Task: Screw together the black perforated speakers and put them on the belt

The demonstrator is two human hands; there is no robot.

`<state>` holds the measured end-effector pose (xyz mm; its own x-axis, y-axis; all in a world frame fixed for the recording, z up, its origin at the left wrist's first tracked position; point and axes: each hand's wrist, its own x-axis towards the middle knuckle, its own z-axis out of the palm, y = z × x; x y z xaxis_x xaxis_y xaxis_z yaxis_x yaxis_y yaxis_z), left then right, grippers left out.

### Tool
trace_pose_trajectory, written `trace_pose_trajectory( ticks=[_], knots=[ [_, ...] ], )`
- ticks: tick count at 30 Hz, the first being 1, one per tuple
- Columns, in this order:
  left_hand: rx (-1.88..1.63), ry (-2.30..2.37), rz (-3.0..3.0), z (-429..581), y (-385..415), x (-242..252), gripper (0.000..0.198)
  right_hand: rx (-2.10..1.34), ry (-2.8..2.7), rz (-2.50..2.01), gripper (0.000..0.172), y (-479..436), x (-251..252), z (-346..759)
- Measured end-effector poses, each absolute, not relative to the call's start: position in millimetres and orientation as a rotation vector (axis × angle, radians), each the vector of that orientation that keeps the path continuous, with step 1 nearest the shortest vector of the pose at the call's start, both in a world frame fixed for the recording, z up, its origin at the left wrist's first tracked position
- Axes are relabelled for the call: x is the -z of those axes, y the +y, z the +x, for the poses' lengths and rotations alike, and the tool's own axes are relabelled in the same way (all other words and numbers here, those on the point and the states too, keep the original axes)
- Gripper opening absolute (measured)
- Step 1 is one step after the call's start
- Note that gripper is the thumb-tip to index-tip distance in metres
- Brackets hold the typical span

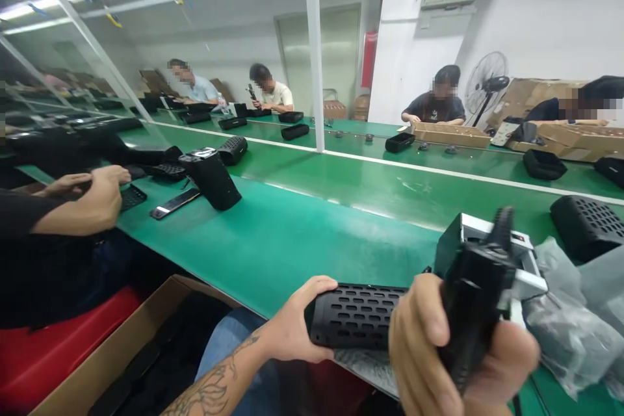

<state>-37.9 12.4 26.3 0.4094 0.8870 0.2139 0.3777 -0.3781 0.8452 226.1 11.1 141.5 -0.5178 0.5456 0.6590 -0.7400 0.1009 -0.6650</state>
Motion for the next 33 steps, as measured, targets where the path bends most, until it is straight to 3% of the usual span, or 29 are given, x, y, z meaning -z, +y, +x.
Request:
trace_pose_trajectory(
  ticks=[3, 7, 13, 20, 26, 31, 33],
  knots=[
    [-1.002, 1.342, 1.932, -54.7, 24.2, -21.7, 0.101, -2.06, -0.766, 0.202, 0.052, 4.8, -117.1, 202.5],
    [-1.256, 1.578, 1.909, -72.2, 77.1, -21.0, 0.091, -2.247, -0.69, 0.073, 0.047, 30.4, -77.4, 188.7],
    [-1.462, 1.876, 1.534, -50.1, 209.2, -28.2, 0.09, -2.092, -0.493, -0.596, 0.039, 87.4, -34.1, 192.2],
    [-1.475, 1.976, 1.472, 17.6, 323.3, -28.8, 0.095, -2.118, -0.366, -0.616, 0.047, 95.6, -10.0, 184.5],
    [-1.471, 2.044, 1.485, 68.7, 356.7, -13.2, 0.092, -2.107, -0.316, -0.566, 0.048, 90.3, -7.9, 181.7],
    [-1.437, 2.026, 1.51, 67.6, 345.4, -9.9, 0.105, -2.025, -0.251, -0.605, 0.046, 93.0, -11.6, 182.5],
    [-1.464, 1.944, 1.558, 61.6, 328.4, -12.3, 0.097, -1.991, -0.214, -0.644, 0.045, 97.5, -13.2, 183.3]
  ],
)
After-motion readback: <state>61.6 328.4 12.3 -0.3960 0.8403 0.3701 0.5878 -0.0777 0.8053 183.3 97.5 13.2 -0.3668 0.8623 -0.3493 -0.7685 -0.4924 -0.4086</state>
